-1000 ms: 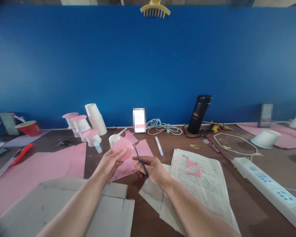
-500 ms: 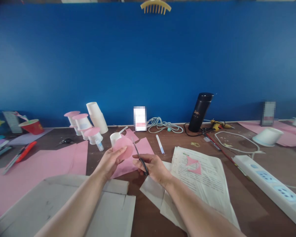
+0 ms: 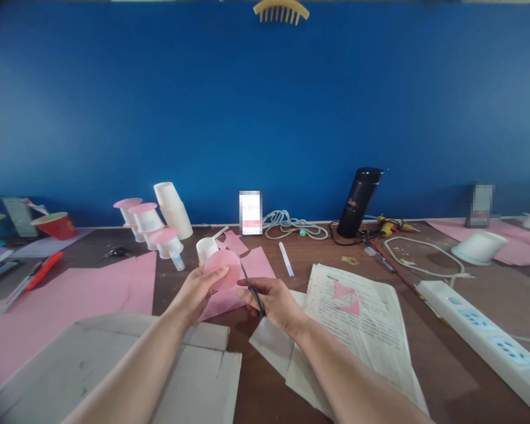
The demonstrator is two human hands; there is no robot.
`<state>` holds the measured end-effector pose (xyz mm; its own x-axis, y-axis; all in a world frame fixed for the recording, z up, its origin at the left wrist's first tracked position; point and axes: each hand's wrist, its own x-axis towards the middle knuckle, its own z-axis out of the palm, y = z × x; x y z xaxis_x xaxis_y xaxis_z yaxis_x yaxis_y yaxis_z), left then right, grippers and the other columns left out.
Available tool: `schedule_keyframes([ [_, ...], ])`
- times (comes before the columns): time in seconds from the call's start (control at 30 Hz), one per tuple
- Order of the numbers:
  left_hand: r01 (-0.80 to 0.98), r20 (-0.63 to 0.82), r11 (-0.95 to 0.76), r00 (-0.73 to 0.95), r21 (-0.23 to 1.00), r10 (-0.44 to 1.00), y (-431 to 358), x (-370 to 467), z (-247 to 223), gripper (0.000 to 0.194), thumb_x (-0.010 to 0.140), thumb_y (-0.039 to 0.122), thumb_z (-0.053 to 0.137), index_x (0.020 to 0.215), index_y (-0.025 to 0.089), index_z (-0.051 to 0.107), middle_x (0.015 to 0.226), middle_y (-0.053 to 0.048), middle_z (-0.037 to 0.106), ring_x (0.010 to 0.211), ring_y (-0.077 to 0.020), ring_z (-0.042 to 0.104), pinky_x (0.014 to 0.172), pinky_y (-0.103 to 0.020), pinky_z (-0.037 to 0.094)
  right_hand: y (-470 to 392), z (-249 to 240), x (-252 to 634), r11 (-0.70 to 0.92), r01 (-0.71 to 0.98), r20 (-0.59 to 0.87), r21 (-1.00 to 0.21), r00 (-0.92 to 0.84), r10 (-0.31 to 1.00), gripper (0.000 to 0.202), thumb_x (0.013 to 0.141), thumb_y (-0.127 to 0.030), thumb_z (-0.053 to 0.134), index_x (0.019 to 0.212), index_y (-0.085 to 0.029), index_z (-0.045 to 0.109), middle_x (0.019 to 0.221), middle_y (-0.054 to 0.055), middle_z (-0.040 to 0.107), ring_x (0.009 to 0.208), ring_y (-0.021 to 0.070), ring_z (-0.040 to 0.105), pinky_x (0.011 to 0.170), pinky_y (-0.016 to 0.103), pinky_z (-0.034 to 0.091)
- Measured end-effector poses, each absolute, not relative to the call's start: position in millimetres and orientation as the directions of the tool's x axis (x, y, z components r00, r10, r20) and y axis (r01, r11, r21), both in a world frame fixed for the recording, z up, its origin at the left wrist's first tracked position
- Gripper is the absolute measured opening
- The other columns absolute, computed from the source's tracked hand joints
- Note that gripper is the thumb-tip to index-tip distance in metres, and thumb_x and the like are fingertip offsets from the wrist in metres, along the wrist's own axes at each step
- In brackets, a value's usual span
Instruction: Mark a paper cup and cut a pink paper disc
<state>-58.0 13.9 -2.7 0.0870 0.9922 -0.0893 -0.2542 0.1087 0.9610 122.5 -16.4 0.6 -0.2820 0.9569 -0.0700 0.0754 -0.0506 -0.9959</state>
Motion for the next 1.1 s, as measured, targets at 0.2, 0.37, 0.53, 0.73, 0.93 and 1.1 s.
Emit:
schedule_keyframes([
  [0.2, -0.171, -0.089, 0.102, 0.084, 0.98, 0.993, 14.6, -58.2, -4.2, 0.043, 0.067, 0.041, 0.076, 0.098, 0.012, 0.07, 0.099, -0.014, 0.071, 0.084, -0.0237, 0.067, 0.078, -0.034, 0.049, -20.2, 11.7, 121.1, -0.036, 0.097, -0.063, -0.995, -0.295, 0.954, 0.042, 0.07, -0.057, 0.07, 0.07, -0.015, 0.069, 0.052, -0.002, 0.051, 0.05, 0.0084, 0.042, 0.052, 0.024, 0.032],
  [0.37, -0.166, -0.087, 0.101, 0.09, 0.981, 0.992, 13.9, -59.0, -3.6, 0.042, 0.068, 0.041, 0.075, 0.097, 0.011, 0.07, 0.1, -0.015, 0.071, 0.083, -0.0239, 0.067, 0.077, -0.034, 0.049, -18.8, 7.3, 121.1, -0.059, 0.072, -0.077, -0.996, -0.283, 0.956, 0.044, 0.069, -0.056, 0.071, 0.081, -0.014, 0.07, 0.052, -0.003, 0.051, 0.05, 0.0085, 0.042, 0.052, 0.024, 0.033],
  [0.53, -0.187, -0.071, 0.085, 0.082, 0.979, 0.994, 13.4, -58.3, -3.3, 0.04, 0.068, 0.043, 0.074, 0.093, 0.011, 0.071, 0.096, -0.015, 0.072, 0.08, -0.0234, 0.066, 0.074, -0.034, 0.05, -17.2, 1.8, 122.2, -0.073, 0.064, -0.088, -0.995, -0.264, 0.961, 0.056, 0.07, -0.055, 0.071, 0.105, -0.013, 0.069, 0.055, -0.003, 0.053, 0.052, 0.009, 0.045, 0.053, 0.024, 0.035],
  [0.73, -0.186, -0.088, 0.101, 0.08, 0.977, 0.993, 14.2, -59.0, -4.6, 0.044, 0.068, 0.043, 0.074, 0.099, 0.011, 0.07, 0.1, -0.016, 0.071, 0.084, -0.0244, 0.066, 0.078, -0.035, 0.05, -18.7, 4.3, 122.2, -0.052, 0.101, -0.077, -0.994, -0.261, 0.962, 0.058, 0.07, -0.057, 0.07, 0.109, -0.013, 0.068, 0.056, -0.003, 0.054, 0.053, 0.0097, 0.047, 0.054, 0.025, 0.036],
  [0.93, -0.162, -0.075, 0.085, 0.066, 0.983, 0.995, 16.8, -60.3, -8.7, 0.045, 0.068, 0.044, 0.075, 0.099, 0.011, 0.07, 0.101, -0.015, 0.07, 0.088, -0.0246, 0.065, 0.08, -0.035, 0.049, -18.7, 7.1, 121.9, -0.048, 0.111, -0.077, -0.993, -0.275, 0.958, 0.06, 0.07, -0.058, 0.069, 0.109, -0.012, 0.068, 0.056, -0.003, 0.053, 0.053, 0.0095, 0.046, 0.053, 0.025, 0.036],
  [1.1, -0.208, -0.066, 0.084, 0.096, 0.975, 0.993, 14.5, -59.1, -5.4, 0.043, 0.069, 0.042, 0.075, 0.097, 0.01, 0.069, 0.097, -0.015, 0.071, 0.083, -0.0226, 0.065, 0.078, -0.034, 0.049, -17.4, 4.1, 123.1, -0.043, 0.126, -0.076, -0.991, -0.275, 0.958, 0.057, 0.072, -0.055, 0.07, 0.11, -0.013, 0.068, 0.056, -0.003, 0.053, 0.054, 0.0092, 0.046, 0.054, 0.024, 0.036],
])
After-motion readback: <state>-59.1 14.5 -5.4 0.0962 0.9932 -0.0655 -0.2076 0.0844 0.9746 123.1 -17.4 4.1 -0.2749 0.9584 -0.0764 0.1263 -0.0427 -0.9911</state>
